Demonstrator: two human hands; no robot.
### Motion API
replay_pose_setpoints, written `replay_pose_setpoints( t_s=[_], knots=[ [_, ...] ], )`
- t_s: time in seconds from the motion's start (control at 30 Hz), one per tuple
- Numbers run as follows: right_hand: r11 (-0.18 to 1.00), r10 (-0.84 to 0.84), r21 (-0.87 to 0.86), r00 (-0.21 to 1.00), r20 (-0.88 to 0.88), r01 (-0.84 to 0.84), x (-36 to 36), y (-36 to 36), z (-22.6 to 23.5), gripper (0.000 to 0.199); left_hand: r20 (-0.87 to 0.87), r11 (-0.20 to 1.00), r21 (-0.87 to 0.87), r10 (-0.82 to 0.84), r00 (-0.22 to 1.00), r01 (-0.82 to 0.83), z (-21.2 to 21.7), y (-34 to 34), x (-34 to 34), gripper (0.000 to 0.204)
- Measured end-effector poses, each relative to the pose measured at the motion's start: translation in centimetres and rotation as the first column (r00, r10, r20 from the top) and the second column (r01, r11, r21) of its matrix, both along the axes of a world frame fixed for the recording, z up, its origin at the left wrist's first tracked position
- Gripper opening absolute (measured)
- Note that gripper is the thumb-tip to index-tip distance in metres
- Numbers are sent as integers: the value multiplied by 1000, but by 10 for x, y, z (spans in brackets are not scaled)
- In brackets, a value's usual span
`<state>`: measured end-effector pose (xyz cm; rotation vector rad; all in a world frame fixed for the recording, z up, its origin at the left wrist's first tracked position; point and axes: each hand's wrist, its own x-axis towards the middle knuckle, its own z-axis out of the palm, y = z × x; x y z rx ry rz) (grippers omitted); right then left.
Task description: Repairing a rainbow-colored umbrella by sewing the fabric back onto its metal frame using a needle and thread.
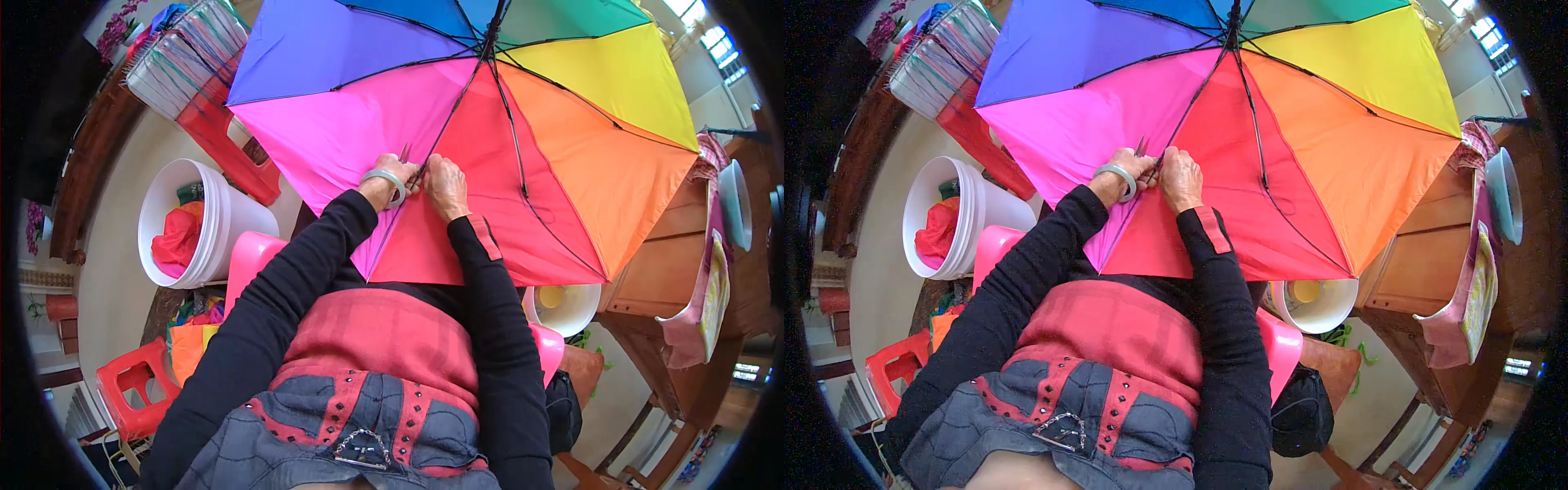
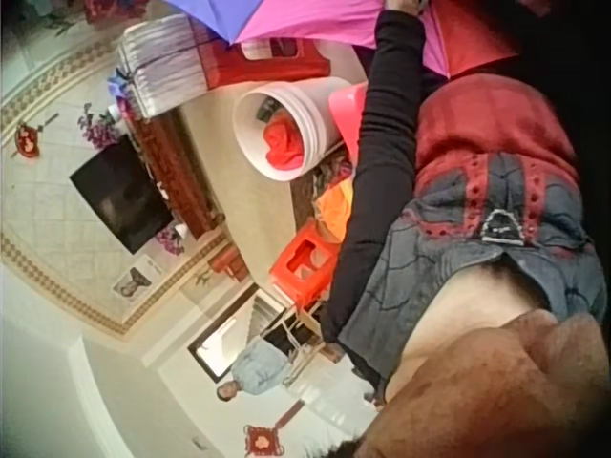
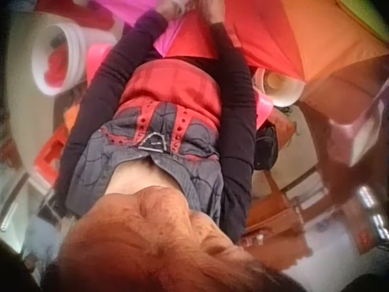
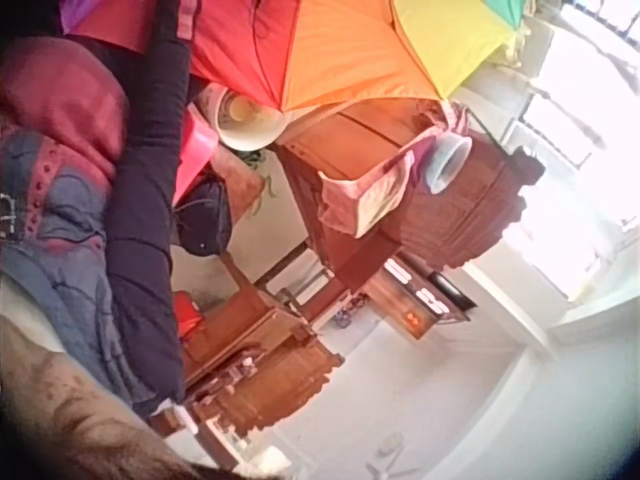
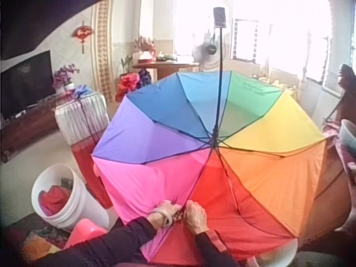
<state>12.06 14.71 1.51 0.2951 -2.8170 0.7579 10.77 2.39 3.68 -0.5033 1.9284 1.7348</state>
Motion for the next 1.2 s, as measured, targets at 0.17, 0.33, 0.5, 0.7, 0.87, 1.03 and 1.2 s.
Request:
replay_pose_setpoints(
  t_s=[0.17,0.33,0.5,0.7,0.87,1.03,1.2],
  knots=[
    [1000,-4,4,1000,15,4,0,1,0,12,-26,998,55,27,999,-26,-1,0,2,18],
    [1000,10,3,1000,6,-10,-2,1,1,13,-25,991,112,79,997,-75,-2,6,0,16],
    [1000,-21,24,997,80,19,-3,0,5,14,-155,978,-48,193,969,-203,-15,15,4,15],
    [999,-30,18,996,83,29,1,-1,5,14,-226,973,-142,148,963,-183,-21,12,2,17],
    [996,-54,-58,993,105,61,2,1,12,15,-217,943,-299,86,972,-150,-15,12,4,15],
    [963,-58,-243,966,253,121,-9,18,-6,17,-149,966,-33,248,957,-255,-1,15,11,21],
    [808,117,-541,836,537,234,-8,23,2,20,-63,962,35,273,960,-271,-1,8,7,22]
  ],
)
